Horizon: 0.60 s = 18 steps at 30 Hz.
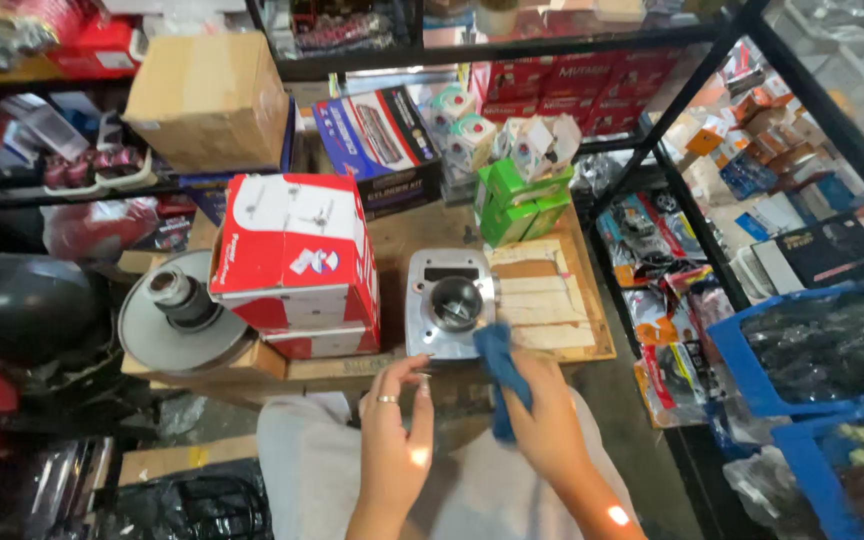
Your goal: The person cleans a motorcycle engine cylinder component using a blue cloth.
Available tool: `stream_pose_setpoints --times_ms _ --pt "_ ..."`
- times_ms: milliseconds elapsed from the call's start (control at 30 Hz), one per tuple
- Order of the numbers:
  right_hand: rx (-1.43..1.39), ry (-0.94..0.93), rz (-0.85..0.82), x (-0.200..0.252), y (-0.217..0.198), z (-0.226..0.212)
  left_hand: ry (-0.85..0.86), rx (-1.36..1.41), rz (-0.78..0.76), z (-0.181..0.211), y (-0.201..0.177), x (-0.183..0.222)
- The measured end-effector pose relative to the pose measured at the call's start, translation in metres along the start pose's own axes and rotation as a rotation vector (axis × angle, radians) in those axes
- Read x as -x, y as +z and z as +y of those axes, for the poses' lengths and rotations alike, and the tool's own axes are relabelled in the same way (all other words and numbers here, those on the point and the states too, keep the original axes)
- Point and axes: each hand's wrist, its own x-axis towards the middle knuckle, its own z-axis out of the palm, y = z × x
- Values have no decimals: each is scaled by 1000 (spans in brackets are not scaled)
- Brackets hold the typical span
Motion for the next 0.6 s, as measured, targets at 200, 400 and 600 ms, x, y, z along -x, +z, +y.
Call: stream_pose_setpoints --times_ms 200,400,600 --pt "-63 -6 316 -28 -18 4 -61 96 -23 13 9 -22" --pt "-19 -182 1 -70 13 -14 -53 171 -39 0 15 14" --pt "50 -228 -119 0 -24 16 -309 229 -52 -107 -3 60"
